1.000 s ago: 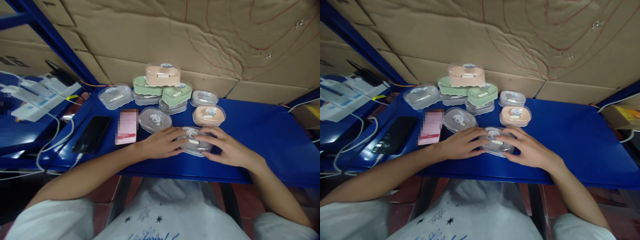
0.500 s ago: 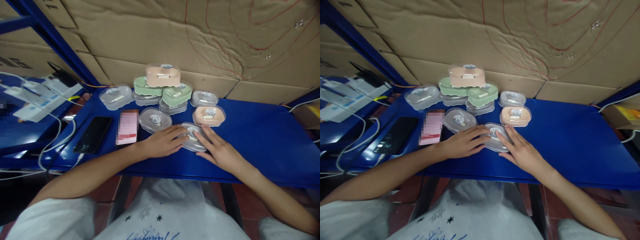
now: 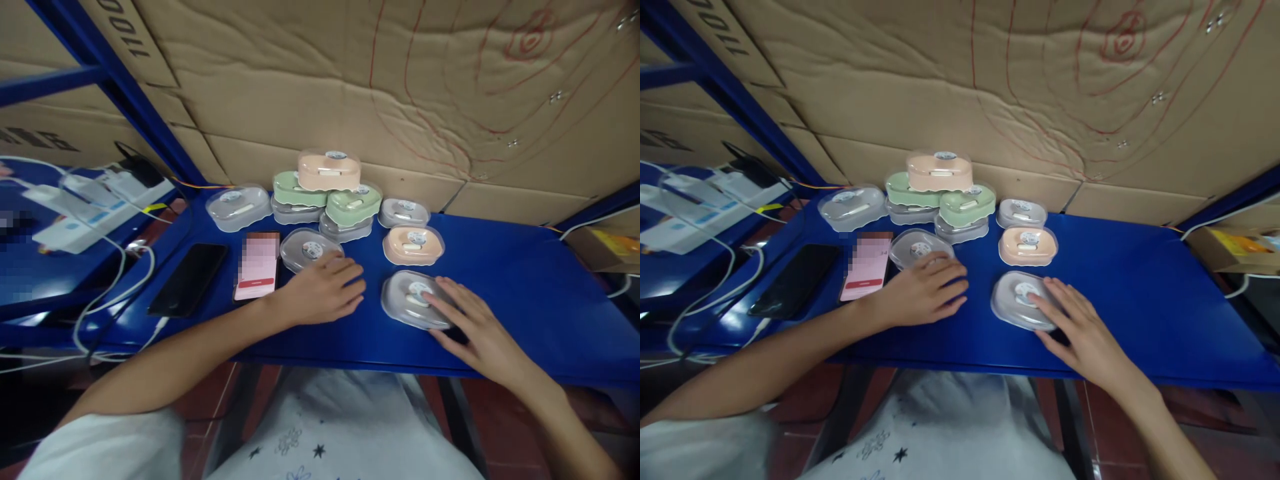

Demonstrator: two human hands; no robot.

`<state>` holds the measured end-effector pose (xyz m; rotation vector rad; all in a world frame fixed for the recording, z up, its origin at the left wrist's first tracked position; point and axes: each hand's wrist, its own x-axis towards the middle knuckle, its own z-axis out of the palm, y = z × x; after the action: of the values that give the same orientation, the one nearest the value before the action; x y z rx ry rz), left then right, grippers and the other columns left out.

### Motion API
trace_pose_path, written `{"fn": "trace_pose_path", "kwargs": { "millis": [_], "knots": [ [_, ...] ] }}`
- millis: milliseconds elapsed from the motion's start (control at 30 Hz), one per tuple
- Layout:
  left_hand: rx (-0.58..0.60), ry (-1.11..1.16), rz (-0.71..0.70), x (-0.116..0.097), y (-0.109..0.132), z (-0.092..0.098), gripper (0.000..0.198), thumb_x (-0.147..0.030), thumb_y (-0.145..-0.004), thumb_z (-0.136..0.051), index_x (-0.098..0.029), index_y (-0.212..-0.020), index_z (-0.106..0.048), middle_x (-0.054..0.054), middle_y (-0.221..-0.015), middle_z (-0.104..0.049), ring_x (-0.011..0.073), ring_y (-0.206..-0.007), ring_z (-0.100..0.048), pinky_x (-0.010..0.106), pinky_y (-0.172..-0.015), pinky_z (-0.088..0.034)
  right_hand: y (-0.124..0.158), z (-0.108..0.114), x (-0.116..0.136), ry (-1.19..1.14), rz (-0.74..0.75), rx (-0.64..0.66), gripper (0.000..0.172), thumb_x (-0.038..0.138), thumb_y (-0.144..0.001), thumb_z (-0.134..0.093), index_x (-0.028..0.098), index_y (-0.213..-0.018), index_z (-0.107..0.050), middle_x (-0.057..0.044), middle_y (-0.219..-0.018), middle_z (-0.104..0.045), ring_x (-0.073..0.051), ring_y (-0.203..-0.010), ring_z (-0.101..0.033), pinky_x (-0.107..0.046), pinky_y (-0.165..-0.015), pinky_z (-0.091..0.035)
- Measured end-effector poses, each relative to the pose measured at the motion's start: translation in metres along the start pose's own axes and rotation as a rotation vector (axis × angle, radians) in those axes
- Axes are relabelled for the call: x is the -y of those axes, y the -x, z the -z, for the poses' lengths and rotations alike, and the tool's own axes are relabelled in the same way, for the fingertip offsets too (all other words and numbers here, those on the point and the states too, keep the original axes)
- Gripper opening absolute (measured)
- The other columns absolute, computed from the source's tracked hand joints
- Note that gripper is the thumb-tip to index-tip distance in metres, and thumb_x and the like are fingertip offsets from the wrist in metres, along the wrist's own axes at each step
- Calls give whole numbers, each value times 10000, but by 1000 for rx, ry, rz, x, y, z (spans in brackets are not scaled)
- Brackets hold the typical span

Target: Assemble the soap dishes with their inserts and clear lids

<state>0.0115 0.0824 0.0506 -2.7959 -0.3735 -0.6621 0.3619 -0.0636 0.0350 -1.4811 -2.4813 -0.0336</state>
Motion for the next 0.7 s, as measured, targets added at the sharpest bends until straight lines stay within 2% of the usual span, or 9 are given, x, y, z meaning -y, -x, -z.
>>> {"fn": "trace_pose_path", "kwargs": {
  "millis": [100,200,267,333,400,500,567,700],
  "knots": [
    [102,-108,241,22,4,18,249,-383,-1024,-618,-157,-1041,-724,129,-1082,-744,317,-1015,-722,508,-974,-550,37,10,-46,-25,-199,-38,650,432,-1049,-590,405,-1660,-368,-83,-1742,-359,-377,-1583,-389,-675,-1235,-412],
    [235,-38,382,40,9,30,315,-443,-1005,-661,-160,-1128,-719,133,-1166,-739,331,-1044,-725,485,-949,-548,49,15,-96,-19,-362,-103,624,508,-1037,-577,338,-1624,-449,-127,-1716,-393,-360,-1577,-401,-578,-1274,-382],
    [279,115,359,42,11,32,398,-469,-990,-705,-186,-1270,-686,133,-1347,-701,331,-1179,-700,466,-1007,-533,37,20,-124,12,-434,-134,637,565,-1028,-558,255,-1583,-517,-187,-1657,-459,-362,-1563,-419,-539,-1284,-362],
    [296,270,242,36,11,31,535,-441,-966,-768,-219,-1426,-610,131,-1521,-614,335,-1361,-615,477,-1113,-485,12,28,-143,14,-449,-116,652,615,-1005,-564,217,-1521,-585,-204,-1570,-551,-361,-1507,-488,-516,-1268,-379],
    [300,366,105,27,9,29,654,-355,-944,-814,-225,-1520,-533,134,-1598,-556,328,-1473,-526,493,-1189,-428,-19,37,-154,-36,-431,-25,632,627,-997,-573,228,-1486,-624,-168,-1514,-622,-336,-1429,-571,-476,-1229,-427],
    [266,410,10,16,5,21,614,-235,-976,-773,-200,-1531,-513,137,-1576,-586,302,-1494,-509,482,-1203,-417,-57,42,-164,-91,-444,74,570,599,-1034,-530,253,-1470,-650,-109,-1451,-698,-300,-1333,-657,-425,-1135,-504],
    [205,387,11,16,4,14,496,-242,-1032,-703,-193,-1498,-541,137,-1529,-629,292,-1455,-555,472,-1176,-444,-73,37,-165,-67,-452,48,556,564,-1051,-509,233,-1475,-650,-119,-1454,-696,-304,-1354,-644,-426,-1131,-498],
    [37,242,67,23,5,-2,318,-279,-1110,-569,-175,-1408,-605,143,-1429,-692,274,-1288,-673,434,-1063,-519,-81,18,-152,38,-424,-97,575,494,-1081,-435,139,-1499,-608,-208,-1576,-567,-351,-1503,-483,-509,-1228,-378]
  ]
}}
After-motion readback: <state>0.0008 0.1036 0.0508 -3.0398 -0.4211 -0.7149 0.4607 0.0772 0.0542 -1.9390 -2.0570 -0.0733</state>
